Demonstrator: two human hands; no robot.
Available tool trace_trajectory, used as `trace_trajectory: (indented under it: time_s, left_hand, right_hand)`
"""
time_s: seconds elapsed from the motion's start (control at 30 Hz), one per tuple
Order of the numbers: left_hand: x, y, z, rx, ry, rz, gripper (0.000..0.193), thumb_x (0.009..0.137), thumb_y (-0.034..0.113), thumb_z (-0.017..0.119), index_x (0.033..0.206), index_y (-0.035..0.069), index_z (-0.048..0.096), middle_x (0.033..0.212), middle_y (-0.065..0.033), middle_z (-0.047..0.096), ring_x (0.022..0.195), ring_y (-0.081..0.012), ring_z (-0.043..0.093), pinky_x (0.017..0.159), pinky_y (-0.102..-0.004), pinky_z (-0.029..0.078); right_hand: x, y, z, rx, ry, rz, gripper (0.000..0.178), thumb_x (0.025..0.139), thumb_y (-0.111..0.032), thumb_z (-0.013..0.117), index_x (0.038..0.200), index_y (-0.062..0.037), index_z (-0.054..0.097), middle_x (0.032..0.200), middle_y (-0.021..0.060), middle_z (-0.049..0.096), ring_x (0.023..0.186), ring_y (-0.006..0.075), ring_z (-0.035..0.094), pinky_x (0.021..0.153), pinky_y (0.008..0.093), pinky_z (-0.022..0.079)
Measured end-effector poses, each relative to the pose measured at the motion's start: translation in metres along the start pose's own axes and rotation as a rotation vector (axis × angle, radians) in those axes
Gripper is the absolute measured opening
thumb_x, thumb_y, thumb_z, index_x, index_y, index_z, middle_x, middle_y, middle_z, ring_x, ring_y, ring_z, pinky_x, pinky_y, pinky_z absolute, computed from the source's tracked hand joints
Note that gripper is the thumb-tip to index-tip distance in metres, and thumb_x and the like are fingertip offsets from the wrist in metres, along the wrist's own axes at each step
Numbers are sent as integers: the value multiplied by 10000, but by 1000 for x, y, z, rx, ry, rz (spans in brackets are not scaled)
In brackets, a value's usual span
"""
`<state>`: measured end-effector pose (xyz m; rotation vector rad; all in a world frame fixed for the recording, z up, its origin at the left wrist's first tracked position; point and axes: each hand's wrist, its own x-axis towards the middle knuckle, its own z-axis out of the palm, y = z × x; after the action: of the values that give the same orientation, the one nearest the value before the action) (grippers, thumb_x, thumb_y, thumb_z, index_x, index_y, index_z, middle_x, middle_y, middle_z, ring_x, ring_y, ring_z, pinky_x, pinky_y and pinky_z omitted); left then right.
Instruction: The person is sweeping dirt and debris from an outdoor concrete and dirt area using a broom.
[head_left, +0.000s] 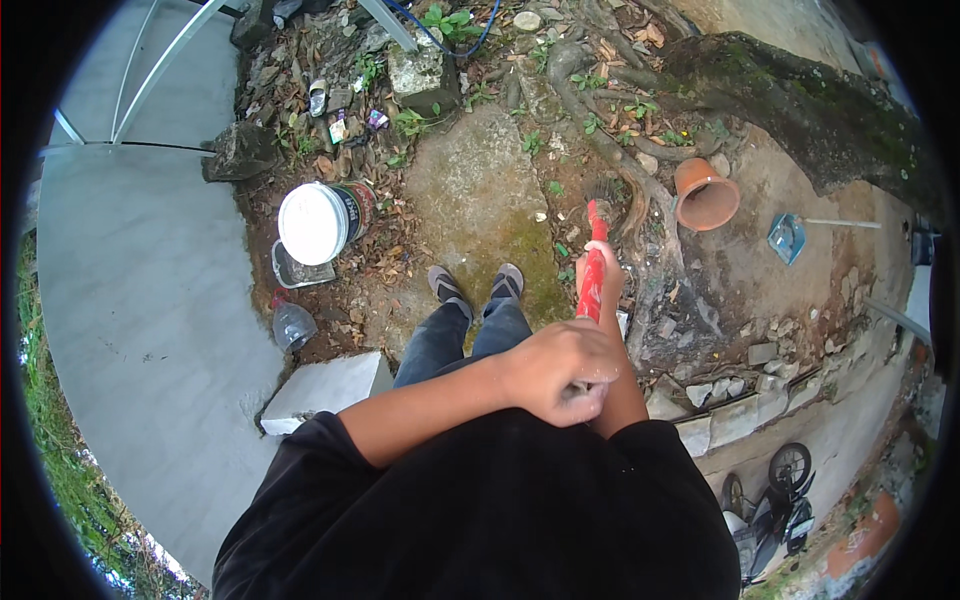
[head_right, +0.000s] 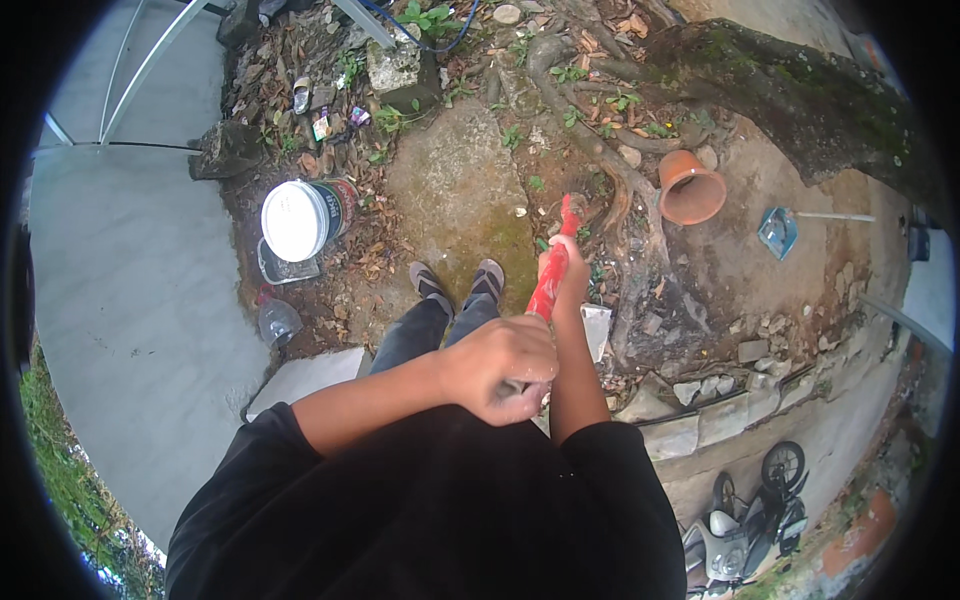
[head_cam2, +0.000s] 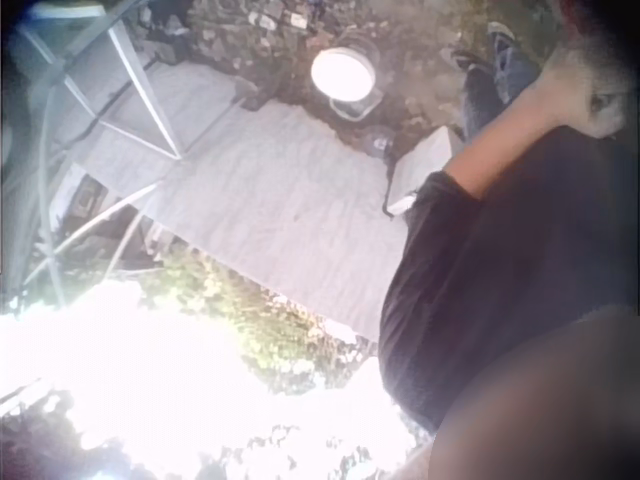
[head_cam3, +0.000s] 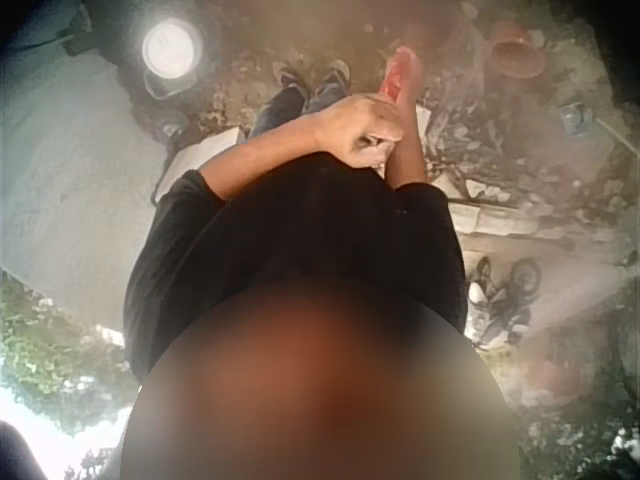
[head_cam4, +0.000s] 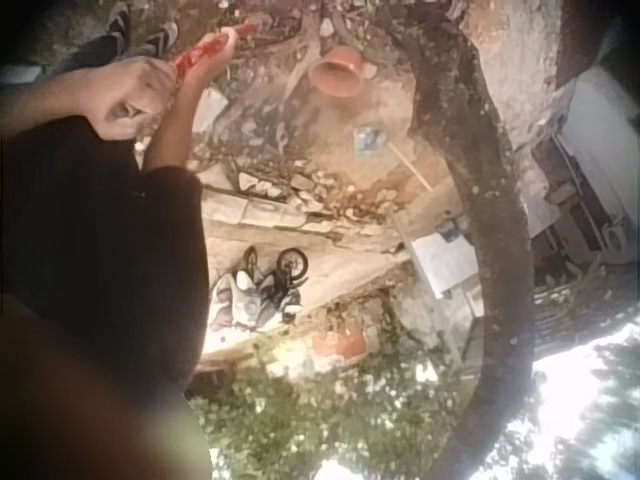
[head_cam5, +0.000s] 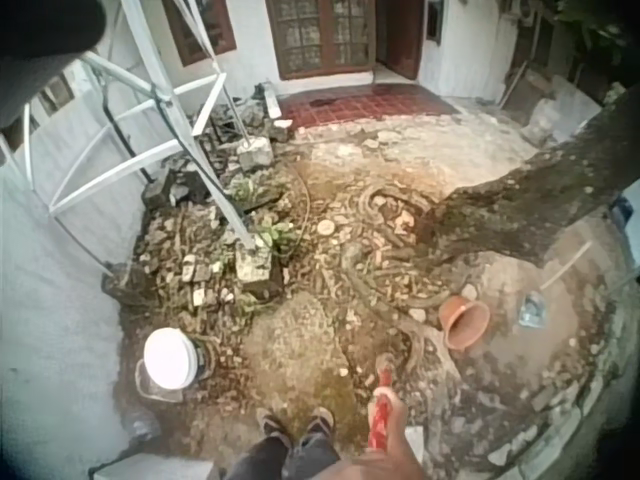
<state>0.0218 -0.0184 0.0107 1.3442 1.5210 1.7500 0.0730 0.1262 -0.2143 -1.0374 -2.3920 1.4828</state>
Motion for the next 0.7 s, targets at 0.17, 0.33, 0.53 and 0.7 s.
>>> trace_trajectory:
  time_s: [0.17, 0.33, 0.53, 0.7]
  left_hand:
    - [1, -20, 2, 133, -17, -95, 154, 750, 128, 659, 712, 67, 522, 691, -99, 548, 679, -344, 579, 685, -431, 466]
    - [15, 46, 4, 126, 45, 52, 134, 769, 138, 663, 731, 82, 548, 704, -76, 554, 672, -311, 587, 673, -412, 464]
    - [4, -44, -18, 96, 137, -75, 167, 739, 157, 674, 756, 53, 544, 722, -111, 562, 724, -368, 583, 720, -464, 477]
    - [4, -2, -23, 195, 75, -65, 147, 745, 154, 683, 739, 81, 556, 717, -87, 569, 700, -331, 591, 706, -430, 473]
  right_hand:
    - [4, 32, 54, 168, -189, -263, 218, 844, -73, 742, 1056, -115, 714, 753, 117, 658, 645, 179, 635, 643, 353, 516]
    - [-15, -45, 16, 14, -158, -194, 177, 876, -63, 733, 1049, -89, 707, 804, 85, 685, 714, 129, 639, 712, 305, 529]
    - [43, 6, 34, 29, -4, -104, 182, 866, -129, 741, 1046, -146, 720, 771, 127, 686, 705, 232, 708, 696, 355, 534]
    - [20, -35, 58, 130, -295, -156, 200, 854, -84, 755, 1045, -120, 710, 785, 129, 673, 700, 210, 693, 691, 345, 533]
